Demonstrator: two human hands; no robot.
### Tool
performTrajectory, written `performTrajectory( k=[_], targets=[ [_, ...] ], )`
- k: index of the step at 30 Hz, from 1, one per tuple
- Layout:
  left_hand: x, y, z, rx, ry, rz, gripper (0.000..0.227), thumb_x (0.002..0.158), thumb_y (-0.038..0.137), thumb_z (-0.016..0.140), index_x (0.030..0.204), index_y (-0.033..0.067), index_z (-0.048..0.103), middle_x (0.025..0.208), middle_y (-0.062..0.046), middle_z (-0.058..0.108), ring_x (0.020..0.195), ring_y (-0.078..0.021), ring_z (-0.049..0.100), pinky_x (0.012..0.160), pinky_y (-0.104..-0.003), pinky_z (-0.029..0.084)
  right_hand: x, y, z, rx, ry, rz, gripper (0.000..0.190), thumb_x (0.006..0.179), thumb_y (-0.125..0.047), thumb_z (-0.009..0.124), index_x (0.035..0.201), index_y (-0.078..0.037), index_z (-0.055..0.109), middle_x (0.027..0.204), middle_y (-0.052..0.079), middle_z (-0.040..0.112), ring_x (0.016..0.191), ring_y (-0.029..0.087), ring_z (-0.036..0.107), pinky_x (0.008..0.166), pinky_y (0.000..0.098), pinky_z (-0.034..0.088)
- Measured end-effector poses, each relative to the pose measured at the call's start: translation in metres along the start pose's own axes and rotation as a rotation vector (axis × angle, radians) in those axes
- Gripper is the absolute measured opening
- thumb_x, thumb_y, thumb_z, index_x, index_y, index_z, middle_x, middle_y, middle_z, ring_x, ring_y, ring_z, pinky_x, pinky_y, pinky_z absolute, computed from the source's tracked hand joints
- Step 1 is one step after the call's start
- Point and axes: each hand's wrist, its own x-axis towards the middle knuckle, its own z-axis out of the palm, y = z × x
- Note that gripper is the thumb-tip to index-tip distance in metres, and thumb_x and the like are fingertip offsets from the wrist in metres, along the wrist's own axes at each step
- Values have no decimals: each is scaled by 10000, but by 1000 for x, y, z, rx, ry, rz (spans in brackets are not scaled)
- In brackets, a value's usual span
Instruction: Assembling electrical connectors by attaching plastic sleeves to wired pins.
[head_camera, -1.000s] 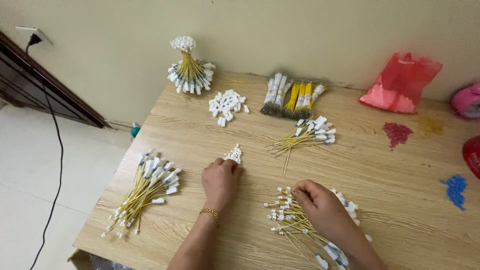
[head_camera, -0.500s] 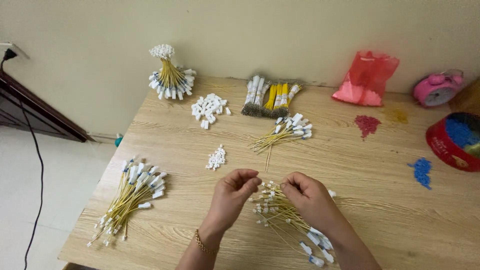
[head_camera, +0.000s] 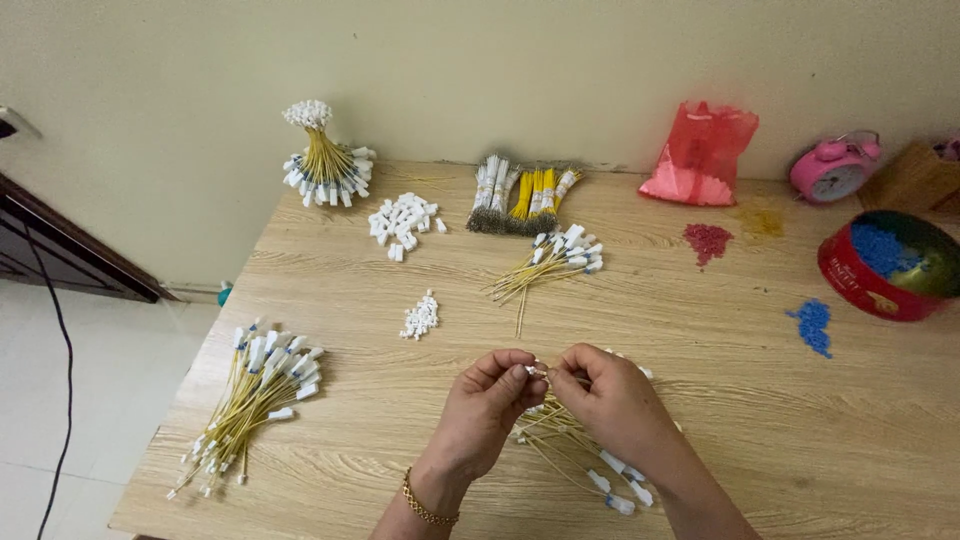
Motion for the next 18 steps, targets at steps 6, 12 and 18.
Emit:
performTrajectory(
  k=[6, 12, 18],
  targets=[
    [-4, 2, 3, -16, 11, -10, 162, 1007, 49, 587, 1133, -12, 669, 1018, -118, 732, 923, -204, 711, 888, -350, 601, -3, 0, 2, 137, -20, -2, 188, 889, -214, 676, 912, -33, 721, 760, 31, 758, 689, 81, 667, 616, 287, 550],
    [-6, 1, 10, 117, 64, 62, 165, 997, 42, 584, 1123, -21, 671, 1038, -110, 743, 939, -188, 714, 885, -330, 605, -2, -2, 5, -3, 7, -8, 190, 892, -216, 688, 896, -27, 700, 748, 58, 756, 672, 98, 700, 619, 283, 574],
    [-2, -6, 4, 299, 83, 144, 145, 1003, 31, 600, 1107, -28, 682, 1017, -99, 741, 930, -166, 711, 865, -317, 605, -1, -5, 7, 46, -16, 0, 199, 911, -224, 671, 900, -29, 705, 751, 63, 753, 674, 110, 680, 614, 310, 558]
  ],
)
